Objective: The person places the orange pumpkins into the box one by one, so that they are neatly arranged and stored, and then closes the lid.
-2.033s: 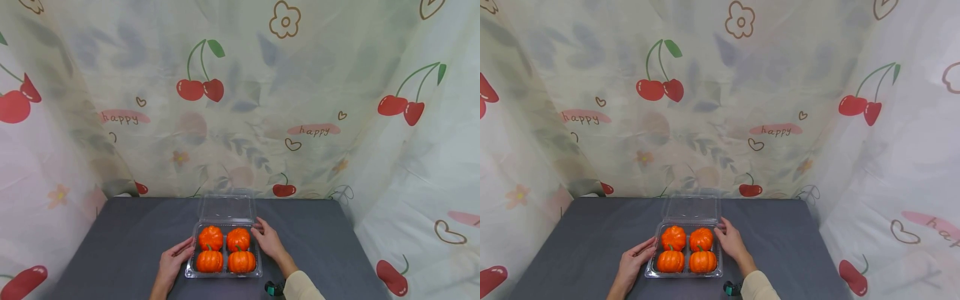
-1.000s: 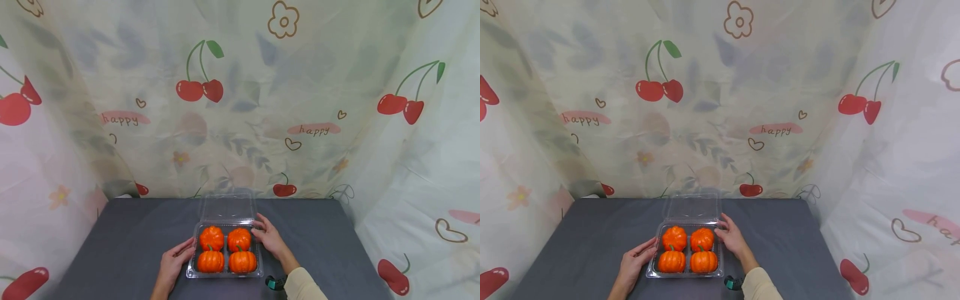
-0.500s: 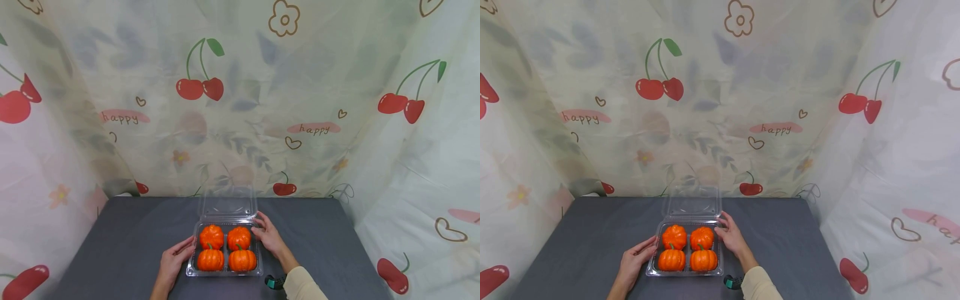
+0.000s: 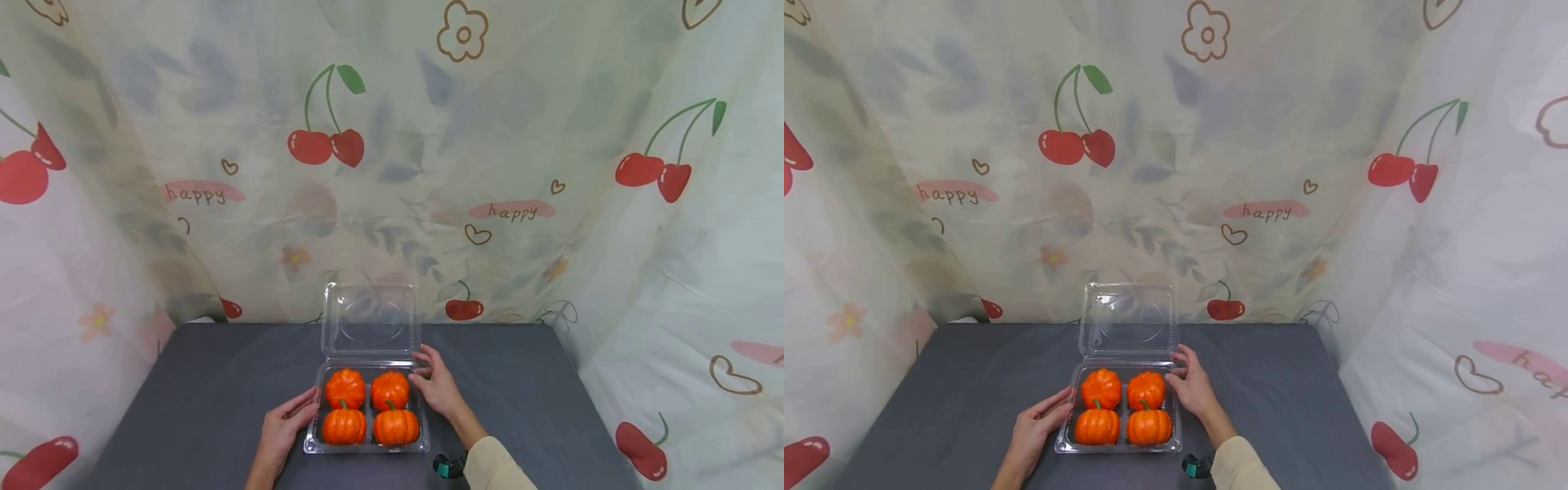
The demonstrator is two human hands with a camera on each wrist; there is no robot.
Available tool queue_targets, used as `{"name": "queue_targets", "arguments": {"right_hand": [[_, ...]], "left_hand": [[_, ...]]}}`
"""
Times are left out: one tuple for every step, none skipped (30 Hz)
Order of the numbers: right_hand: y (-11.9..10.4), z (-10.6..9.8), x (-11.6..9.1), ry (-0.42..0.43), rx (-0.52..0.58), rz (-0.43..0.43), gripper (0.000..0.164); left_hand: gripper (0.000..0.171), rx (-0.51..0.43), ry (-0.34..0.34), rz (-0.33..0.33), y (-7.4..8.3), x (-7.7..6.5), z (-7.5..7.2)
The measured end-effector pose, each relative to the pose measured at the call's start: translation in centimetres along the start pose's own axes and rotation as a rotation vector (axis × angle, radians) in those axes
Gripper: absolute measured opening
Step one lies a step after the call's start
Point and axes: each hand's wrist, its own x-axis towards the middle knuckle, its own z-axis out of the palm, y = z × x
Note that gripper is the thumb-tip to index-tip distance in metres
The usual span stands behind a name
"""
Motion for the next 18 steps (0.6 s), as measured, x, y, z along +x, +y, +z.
{"name": "queue_targets", "arguments": {"right_hand": [[-0.05, 0.00, 0.06, 0.003, -0.010, 0.000, 0.071], [-0.09, -0.01, 0.09, 0.006, -0.020, -0.001, 0.073], [-0.13, -0.01, 0.12, 0.009, -0.023, -0.010, 0.074], [-0.17, -0.01, 0.14, 0.013, -0.029, -0.018, 0.076], [-0.23, -0.02, 0.16, 0.018, -0.029, -0.026, 0.078], [-0.29, -0.04, 0.18, 0.020, -0.027, -0.029, 0.080], [-0.36, -0.05, 0.21, 0.022, -0.024, -0.025, 0.081], [-0.40, -0.05, 0.24, 0.024, -0.023, -0.030, 0.081], [-0.44, -0.04, 0.25, 0.025, -0.023, -0.036, 0.082], [-0.46, -0.04, 0.27, 0.028, -0.025, -0.035, 0.082], [-0.48, -0.04, 0.27, 0.029, -0.027, -0.036, 0.082], [-0.49, -0.02, 0.28, 0.030, -0.032, -0.034, 0.081], [-0.49, 0.03, 0.29, 0.030, -0.033, -0.035, 0.080], [-0.51, 0.07, 0.30, 0.032, -0.033, -0.035, 0.080], [-0.51, 0.10, 0.32, 0.033, -0.031, -0.032, 0.079], [-0.54, 0.13, 0.34, 0.034, -0.026, -0.029, 0.079], [-0.56, 0.15, 0.37, 0.033, -0.020, -0.027, 0.078], [-0.58, 0.17, 0.41, 0.033, -0.014, -0.025, 0.078]], "left_hand": [[0.054, 0.002, 0.000, -0.008, 0.02, 0.03, 0.01], [0.054, 0.002, 0.001, -0.018, 0.06, 0.06, 0.02], [0.054, 0.006, 0.002, -0.025, 0.08, 0.09, 0.02], [0.054, 0.007, 0.002, -0.032, 0.10, 0.13, 0.02], [0.055, 0.010, 0.001, -0.037, 0.13, 0.14, 0.02], [0.055, 0.009, 0.000, -0.040, 0.15, 0.15, 0.02], [0.055, 0.011, 0.001, -0.041, 0.18, 0.15, 0.03], [0.055, 0.012, 0.004, -0.046, 0.20, 0.17, 0.04], [0.055, 0.013, 0.007, -0.048, 0.22, 0.16, 0.05], [0.056, 0.018, 0.010, -0.051, 0.27, 0.12, 0.05], [0.056, 0.021, 0.013, -0.053, 0.29, 0.09, 0.07], [0.057, 0.022, 0.015, -0.055, 0.30, 0.08, 0.09], [0.057, 0.024, 0.018, -0.060, 0.32, 0.05, 0.09], [0.057, 0.024, 0.019, -0.062, 0.34, 0.02, 0.08], [0.057, 0.021, 0.019, -0.061, 0.33, 0.00, 0.06], [0.057, 0.021, 0.018, -0.060, 0.34, -0.01, 0.05], [0.057, 0.014, 0.019, -0.059, 0.31, 0.02, 0.05], [0.057, 0.009, 0.019, -0.058, 0.30, 0.03, 0.03]]}}
